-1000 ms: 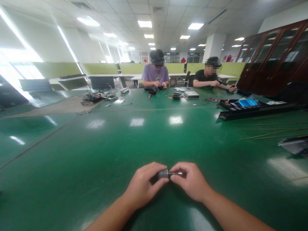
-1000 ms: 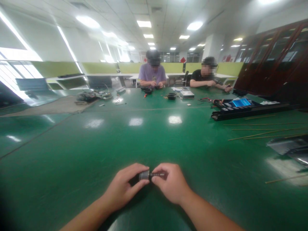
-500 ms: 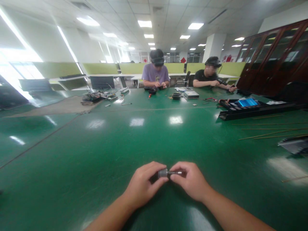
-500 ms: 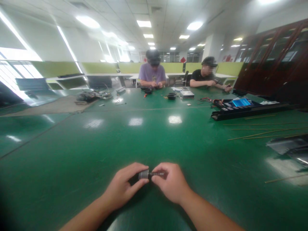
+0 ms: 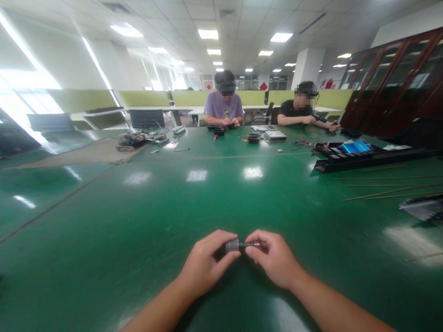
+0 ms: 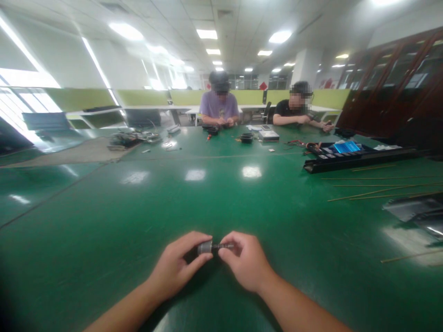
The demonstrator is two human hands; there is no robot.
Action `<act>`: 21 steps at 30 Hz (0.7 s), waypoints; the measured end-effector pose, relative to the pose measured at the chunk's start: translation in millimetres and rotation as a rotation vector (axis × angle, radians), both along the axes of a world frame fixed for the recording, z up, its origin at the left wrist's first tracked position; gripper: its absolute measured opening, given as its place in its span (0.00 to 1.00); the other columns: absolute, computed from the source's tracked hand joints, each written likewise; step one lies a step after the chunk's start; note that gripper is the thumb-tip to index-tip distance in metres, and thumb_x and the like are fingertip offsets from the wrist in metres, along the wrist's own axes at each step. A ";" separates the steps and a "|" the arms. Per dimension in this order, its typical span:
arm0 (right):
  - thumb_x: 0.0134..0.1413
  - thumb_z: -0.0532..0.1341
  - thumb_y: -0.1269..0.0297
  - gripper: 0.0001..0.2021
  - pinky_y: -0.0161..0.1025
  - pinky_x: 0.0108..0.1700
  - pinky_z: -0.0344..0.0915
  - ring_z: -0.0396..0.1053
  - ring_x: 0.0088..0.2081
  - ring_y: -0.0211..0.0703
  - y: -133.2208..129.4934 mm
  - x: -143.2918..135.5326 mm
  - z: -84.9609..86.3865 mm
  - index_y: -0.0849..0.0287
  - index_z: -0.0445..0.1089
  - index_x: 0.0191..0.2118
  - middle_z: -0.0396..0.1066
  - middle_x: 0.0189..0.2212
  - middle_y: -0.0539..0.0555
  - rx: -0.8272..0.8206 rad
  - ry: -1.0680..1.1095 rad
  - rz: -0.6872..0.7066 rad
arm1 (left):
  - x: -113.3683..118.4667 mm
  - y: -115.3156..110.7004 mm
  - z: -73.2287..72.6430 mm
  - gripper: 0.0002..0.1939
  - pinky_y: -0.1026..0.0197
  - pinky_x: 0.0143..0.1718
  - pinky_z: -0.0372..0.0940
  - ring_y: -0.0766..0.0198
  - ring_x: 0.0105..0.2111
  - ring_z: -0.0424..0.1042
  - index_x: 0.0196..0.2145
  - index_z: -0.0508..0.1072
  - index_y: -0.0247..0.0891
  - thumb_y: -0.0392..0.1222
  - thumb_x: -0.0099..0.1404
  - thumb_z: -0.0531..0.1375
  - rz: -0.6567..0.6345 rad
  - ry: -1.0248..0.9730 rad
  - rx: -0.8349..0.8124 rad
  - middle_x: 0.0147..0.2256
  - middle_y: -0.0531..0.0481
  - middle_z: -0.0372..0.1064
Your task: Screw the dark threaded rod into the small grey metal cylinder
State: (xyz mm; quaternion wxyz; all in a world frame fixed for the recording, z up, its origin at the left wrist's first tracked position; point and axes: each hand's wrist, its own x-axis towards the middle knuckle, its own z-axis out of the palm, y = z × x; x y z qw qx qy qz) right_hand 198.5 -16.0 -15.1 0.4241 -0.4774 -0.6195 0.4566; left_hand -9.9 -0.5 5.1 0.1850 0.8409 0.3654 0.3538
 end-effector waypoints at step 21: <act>0.55 0.60 0.66 0.05 0.34 0.28 0.59 0.65 0.25 0.38 0.8 0.7 -2.3 0.61 0.71 0.35 0.66 0.22 0.47 -0.016 0.017 -0.009 | -1.7 3.4 -5.3 0.12 0.62 0.42 0.68 0.62 0.39 0.73 0.47 0.73 0.41 0.40 0.64 0.63 0.012 -0.034 -0.011 0.39 0.49 0.74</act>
